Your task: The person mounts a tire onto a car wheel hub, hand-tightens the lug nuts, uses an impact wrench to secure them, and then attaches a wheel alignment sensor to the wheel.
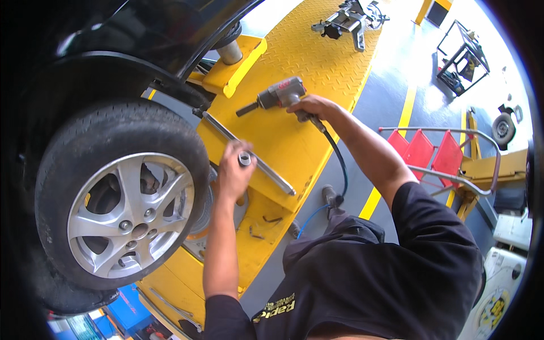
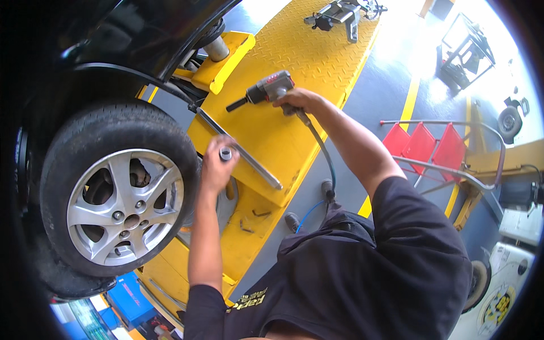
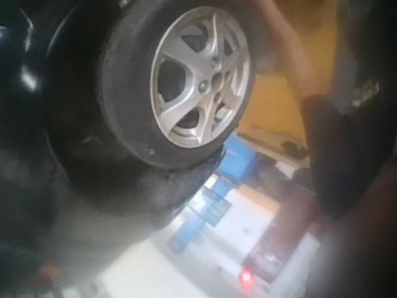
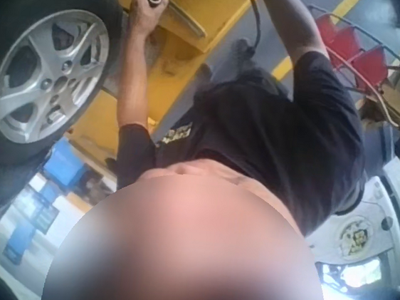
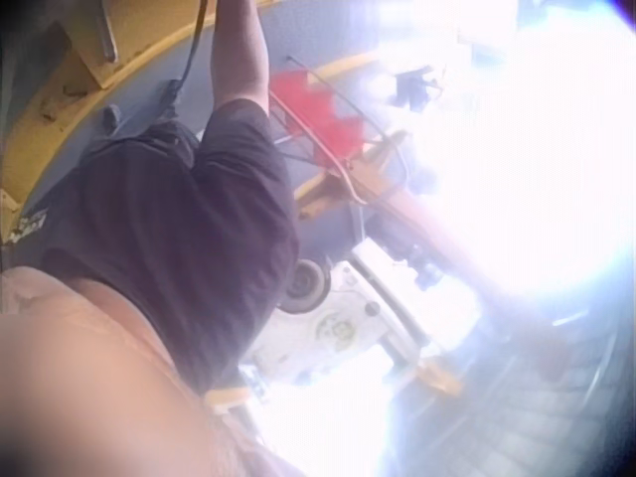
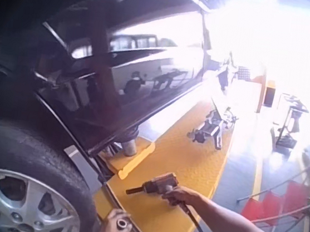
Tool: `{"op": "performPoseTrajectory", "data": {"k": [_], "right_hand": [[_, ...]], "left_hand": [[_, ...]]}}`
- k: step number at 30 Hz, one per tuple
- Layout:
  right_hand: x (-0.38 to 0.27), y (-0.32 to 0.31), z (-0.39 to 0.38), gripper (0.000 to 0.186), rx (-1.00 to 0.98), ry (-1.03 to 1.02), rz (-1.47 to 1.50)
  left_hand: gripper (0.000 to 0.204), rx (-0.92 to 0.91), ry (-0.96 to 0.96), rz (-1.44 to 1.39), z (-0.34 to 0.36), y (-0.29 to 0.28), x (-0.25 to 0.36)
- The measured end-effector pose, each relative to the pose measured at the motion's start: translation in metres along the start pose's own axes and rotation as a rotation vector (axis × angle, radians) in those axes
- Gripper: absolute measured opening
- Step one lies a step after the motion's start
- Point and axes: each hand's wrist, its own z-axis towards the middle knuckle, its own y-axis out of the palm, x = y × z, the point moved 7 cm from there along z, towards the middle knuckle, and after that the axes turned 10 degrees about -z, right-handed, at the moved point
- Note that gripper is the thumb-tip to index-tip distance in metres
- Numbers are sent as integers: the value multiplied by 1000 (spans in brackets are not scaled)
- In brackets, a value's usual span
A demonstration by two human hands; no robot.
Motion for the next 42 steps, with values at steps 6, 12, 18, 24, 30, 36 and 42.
{"op": "performPoseTrajectory", "data": {"k": [6,12,18,24,30,36,42], "right_hand": [[11,-45,-103,52,97,-49,-236],[-28,-96,-230,62,-169,-416,13],[6,-99,-282,54,-304,-244,20],[65,-175,-334,46,-43,7,-45],[77,-194,-333,35,220,0,212],[73,-171,-331,35,159,19,210],[60,-150,-320,30,56,-50,121]], "left_hand": [[44,-78,111,379,114,43,52],[28,-463,237,428,104,77,166],[20,-574,419,355,71,107,190],[22,-76,-204,-218,68,63,32],[28,243,-148,-746,94,154,-64],[38,307,-215,-809,91,167,-82],[50,459,-253,-688,72,150,-67]]}}
